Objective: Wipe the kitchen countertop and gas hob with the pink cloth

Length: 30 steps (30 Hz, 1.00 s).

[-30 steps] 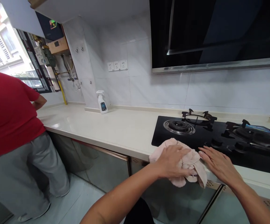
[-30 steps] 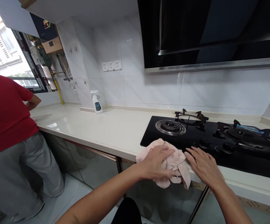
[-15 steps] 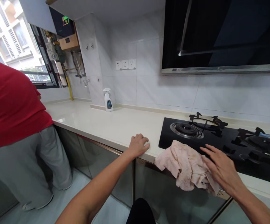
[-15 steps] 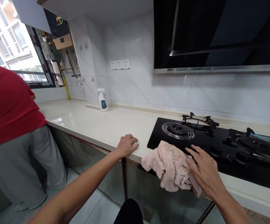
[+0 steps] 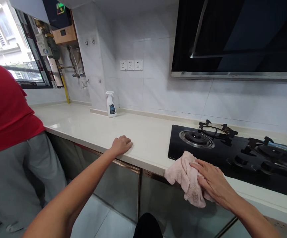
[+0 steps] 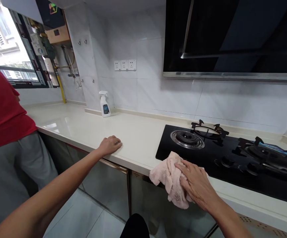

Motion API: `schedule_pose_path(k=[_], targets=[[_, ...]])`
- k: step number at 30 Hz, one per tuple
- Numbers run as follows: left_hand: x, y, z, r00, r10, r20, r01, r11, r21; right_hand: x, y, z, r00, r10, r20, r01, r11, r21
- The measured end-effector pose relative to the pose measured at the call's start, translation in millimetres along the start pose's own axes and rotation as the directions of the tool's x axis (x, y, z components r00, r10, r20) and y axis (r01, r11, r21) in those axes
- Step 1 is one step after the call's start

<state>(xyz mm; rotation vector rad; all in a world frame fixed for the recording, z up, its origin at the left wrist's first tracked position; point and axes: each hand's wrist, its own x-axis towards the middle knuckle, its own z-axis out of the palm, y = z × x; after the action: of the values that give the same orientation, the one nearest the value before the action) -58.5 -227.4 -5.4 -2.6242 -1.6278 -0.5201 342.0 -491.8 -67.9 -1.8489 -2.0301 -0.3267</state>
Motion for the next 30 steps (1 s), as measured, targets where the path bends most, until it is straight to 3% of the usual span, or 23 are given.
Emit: schedule_pose_path(k=[4, 7, 11, 16, 21, 24, 27, 30], targets=[[7.0, -35.7, -4.0, 0.997, -0.074, -0.018, 0.074, 0.997, -0.029, -1.4, -5.3, -2.2, 0.992, -0.078, 0.095, 0.08, 0.997, -0.013], [11.3, -40.7, 0.7, 0.998, -0.054, -0.028, 0.052, 0.997, -0.065, 1.7, -11.6, -1.2, 0.983, -0.15, 0.102, 0.154, 0.988, -0.034], [13.7, -39.8, 6.8, 0.999, -0.029, -0.023, 0.026, 0.992, -0.122, 19.7, -36.4, 6.9, 0.986, -0.157, 0.053, 0.16, 0.985, -0.061], [14.5, -45.5, 7.5, 0.998, -0.068, 0.004, 0.067, 0.976, -0.208, 64.5, -99.4, 19.2, 0.985, -0.155, 0.075, 0.154, 0.988, 0.012], [15.1, -49.2, 11.9, 0.998, -0.069, -0.007, 0.064, 0.962, -0.264, 129.7, -193.1, 38.3, 0.969, -0.188, 0.159, 0.181, 0.982, 0.059], [14.6, -52.0, 14.5, 0.996, -0.084, -0.022, 0.074, 0.957, -0.282, 174.6, -244.4, 54.4, 0.963, -0.227, 0.148, 0.217, 0.973, 0.075], [14.5, -55.8, 13.5, 0.993, -0.113, -0.02, 0.102, 0.949, -0.298, 215.5, -271.6, 66.1, 0.955, -0.243, 0.17, 0.202, 0.953, 0.224], [15.5, -57.7, 10.4, 0.99, -0.142, -0.008, 0.133, 0.944, -0.303, 238.4, -272.3, 71.3, 0.94, -0.249, 0.233, 0.14, 0.906, 0.4]])
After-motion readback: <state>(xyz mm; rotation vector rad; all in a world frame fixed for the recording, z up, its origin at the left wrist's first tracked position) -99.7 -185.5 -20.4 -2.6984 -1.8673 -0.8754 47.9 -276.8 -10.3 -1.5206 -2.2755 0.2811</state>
